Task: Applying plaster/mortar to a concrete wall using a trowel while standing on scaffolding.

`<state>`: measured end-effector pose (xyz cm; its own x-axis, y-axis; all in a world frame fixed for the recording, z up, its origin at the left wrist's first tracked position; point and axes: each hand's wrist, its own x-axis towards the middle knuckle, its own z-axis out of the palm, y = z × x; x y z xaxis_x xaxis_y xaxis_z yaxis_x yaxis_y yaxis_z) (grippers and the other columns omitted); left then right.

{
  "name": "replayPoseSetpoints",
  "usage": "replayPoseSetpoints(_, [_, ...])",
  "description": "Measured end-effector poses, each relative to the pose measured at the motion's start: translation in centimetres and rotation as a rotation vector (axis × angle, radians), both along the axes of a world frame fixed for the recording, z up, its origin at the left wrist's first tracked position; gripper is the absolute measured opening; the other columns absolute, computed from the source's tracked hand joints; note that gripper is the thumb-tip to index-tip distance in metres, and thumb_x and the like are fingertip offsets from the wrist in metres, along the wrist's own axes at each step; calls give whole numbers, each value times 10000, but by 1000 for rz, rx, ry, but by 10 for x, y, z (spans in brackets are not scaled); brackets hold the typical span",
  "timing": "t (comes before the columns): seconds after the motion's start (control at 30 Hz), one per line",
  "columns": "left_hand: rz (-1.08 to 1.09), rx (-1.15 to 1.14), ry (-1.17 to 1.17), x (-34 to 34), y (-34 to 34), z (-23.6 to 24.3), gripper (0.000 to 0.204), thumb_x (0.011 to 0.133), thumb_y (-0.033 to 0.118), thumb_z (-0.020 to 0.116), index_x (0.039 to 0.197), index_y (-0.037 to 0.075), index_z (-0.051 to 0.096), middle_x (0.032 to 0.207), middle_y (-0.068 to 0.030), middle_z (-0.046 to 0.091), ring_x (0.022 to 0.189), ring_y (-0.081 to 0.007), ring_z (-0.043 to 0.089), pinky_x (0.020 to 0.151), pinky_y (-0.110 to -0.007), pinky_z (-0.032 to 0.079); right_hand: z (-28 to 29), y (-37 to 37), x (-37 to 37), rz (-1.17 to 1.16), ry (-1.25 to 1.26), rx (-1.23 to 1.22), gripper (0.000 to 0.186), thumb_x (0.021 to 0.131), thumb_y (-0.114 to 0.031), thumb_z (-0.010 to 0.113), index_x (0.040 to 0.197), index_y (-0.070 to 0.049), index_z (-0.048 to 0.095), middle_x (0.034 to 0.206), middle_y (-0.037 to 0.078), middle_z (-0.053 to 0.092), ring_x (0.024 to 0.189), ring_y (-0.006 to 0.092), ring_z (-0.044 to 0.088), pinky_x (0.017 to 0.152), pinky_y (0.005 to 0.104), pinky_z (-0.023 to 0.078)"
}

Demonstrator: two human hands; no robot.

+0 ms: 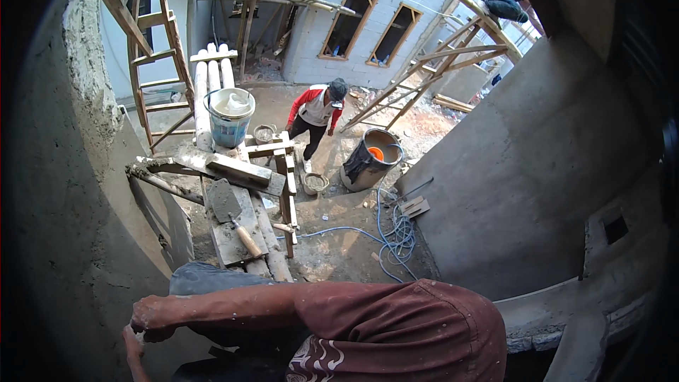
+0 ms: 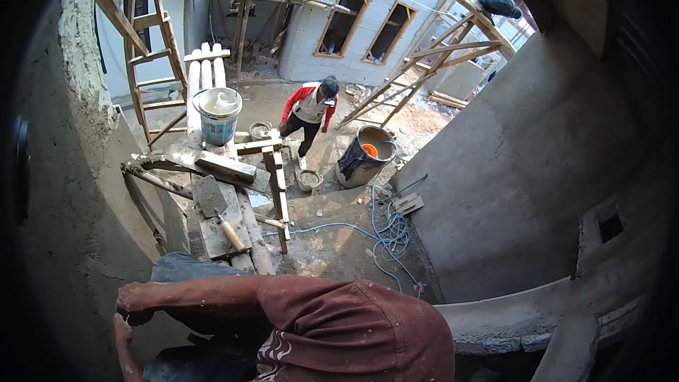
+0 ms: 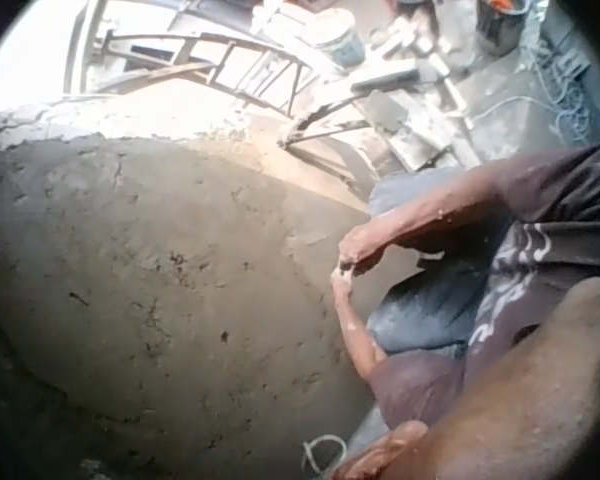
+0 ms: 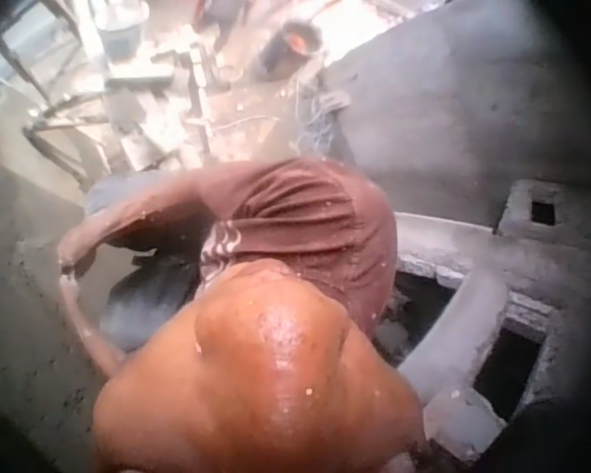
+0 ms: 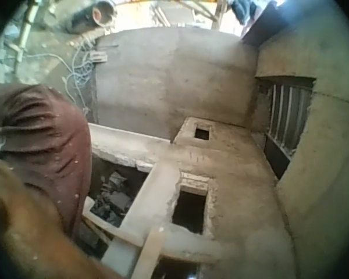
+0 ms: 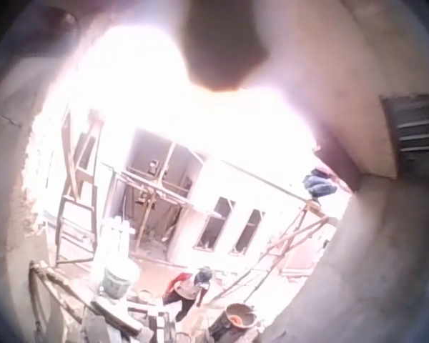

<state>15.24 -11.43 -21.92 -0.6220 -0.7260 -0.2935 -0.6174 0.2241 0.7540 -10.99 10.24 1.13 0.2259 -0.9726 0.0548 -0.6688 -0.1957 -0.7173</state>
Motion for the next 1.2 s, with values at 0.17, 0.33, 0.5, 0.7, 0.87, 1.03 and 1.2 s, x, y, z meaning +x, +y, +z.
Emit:
replayPoseSetpoints(0.17, [-171,-265,-83,-10,14,19,254,797,172,657,908,-46,589,782,-149,634,692,-200,557,636,-376,466,-6,0,-3,-2,33,-9,184,701,-161,648,832,-40,694,790,186,671,797,370,667,701,454,544])
replayPoseSetpoints(0.33, [-157,-100,-151,-31,22,44,187,812,127,631,893,-38,598,737,-97,624,677,-160,552,611,-354,457,-19,-5,-6,-43,31,-32,184,696,-168,661,819,-34,687,758,182,665,771,370,668,682,458,544])
replayPoseSetpoints(0.5, [-109,-13,-150,-23,21,52,145,815,110,622,861,-23,589,694,-45,600,624,-125,528,557,-324,434,-11,-4,-5,-31,-4,-56,187,708,-184,666,811,-28,670,749,186,660,771,369,668,672,458,541])
replayPoseSetpoints(0.7, [-99,61,-164,-29,28,68,124,807,110,627,806,6,559,626,-20,531,544,-93,477,476,-299,378,-6,0,-5,-14,-10,-28,184,716,-181,658,829,-36,668,760,184,662,780,370,667,684,460,541])
replayPoseSetpoints(0.87, [-73,41,-193,-15,33,74,138,815,132,631,816,11,566,621,-12,529,536,-91,478,474,-292,380,-8,0,1,27,-11,-61,197,722,-173,647,868,-43,673,797,184,671,815,357,674,709,453,544])
replayPoseSetpoints(1.03, [-62,48,-215,-8,25,75,245,847,222,632,958,4,618,730,-37,607,610,-107,522,546,-307,432,-9,-1,4,-13,28,-83,189,733,-172,644,858,-37,687,812,185,677,815,360,677,705,438,549])
replayPoseSetpoints(1.2, [-189,-34,-221,-11,11,69,293,838,212,634,1027,-12,626,871,-82,665,744,-150,593,661,-328,490,-5,6,-10,-45,-92,-129,183,757,-160,622,848,-13,684,791,192,673,782,377,673,672,440,543])
